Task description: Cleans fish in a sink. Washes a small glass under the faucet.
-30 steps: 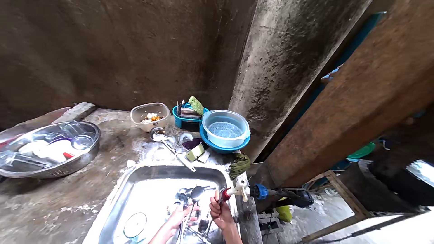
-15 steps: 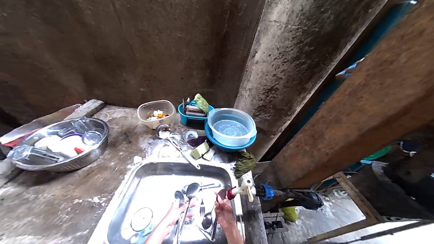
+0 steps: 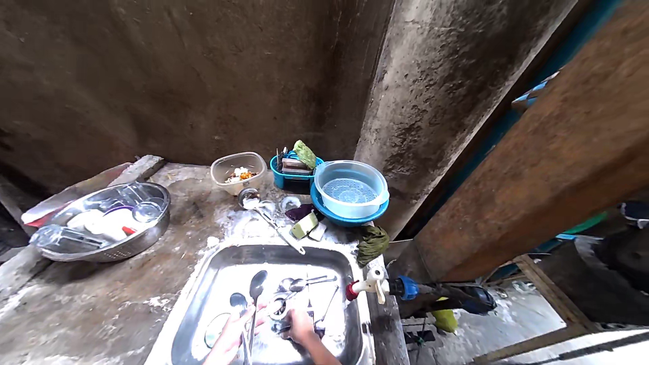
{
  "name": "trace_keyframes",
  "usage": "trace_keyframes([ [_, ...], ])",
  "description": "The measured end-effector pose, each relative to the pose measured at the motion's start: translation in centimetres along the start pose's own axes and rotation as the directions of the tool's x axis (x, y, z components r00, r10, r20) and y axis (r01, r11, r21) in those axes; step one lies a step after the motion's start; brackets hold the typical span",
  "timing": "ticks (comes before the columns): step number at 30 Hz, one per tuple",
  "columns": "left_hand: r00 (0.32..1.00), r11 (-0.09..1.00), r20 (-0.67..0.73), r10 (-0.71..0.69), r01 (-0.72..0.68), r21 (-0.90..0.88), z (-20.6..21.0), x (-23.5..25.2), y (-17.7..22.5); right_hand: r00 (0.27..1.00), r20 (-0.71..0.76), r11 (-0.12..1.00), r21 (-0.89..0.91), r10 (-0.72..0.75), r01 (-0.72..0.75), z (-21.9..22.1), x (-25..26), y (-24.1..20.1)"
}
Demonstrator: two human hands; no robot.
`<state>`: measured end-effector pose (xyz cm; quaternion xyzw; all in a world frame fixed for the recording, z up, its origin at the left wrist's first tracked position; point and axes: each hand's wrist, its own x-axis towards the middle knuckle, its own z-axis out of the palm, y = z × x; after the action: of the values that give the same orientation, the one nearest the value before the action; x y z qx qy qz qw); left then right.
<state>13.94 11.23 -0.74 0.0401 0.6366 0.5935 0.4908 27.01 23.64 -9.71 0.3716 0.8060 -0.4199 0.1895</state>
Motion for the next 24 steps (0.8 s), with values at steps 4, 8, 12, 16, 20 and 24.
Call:
trace_keyframes([
  [4, 1.000, 1.000, 0.006, -0.003, 0.003, 0.009, -0.1, 0.1, -0.3, 0.967, -0.256, 0.964, 0.256, -0.001, 0.069, -2.0, -2.3, 2.4],
  [8, 0.998, 0.998, 0.046, -0.050, 0.048, 0.043, 1.6, 0.8, -0.9, 0.744, -0.572, 0.577, 0.754, 0.344, 0.314, -3.9, -6.7, 4.5],
  [12, 0.969, 0.980, 0.197, -0.150, 0.120, 0.156, 4.6, 1.5, -1.8, 0.767, -0.431, 0.220, 0.902, 0.476, 0.371, -4.3, -10.2, 4.9],
  [16, 0.895, 0.917, 0.320, -0.309, 0.192, 0.349, 7.8, 2.2, -3.0, 0.790, -0.465, 0.017, 0.866, 0.399, 0.500, -2.9, -11.7, 5.0],
  [20, 0.824, 0.862, 0.418, -0.382, 0.155, 0.483, 10.5, 2.7, -4.6, 0.766, -0.552, -0.023, 0.806, 0.328, 0.591, -2.6, -11.6, 4.9],
  [24, 0.786, 0.873, 0.482, -0.388, 0.145, 0.466, 13.0, 1.9, -4.1, 0.765, -0.554, -0.161, 0.765, 0.328, 0.623, -4.1, -11.3, 3.9],
])
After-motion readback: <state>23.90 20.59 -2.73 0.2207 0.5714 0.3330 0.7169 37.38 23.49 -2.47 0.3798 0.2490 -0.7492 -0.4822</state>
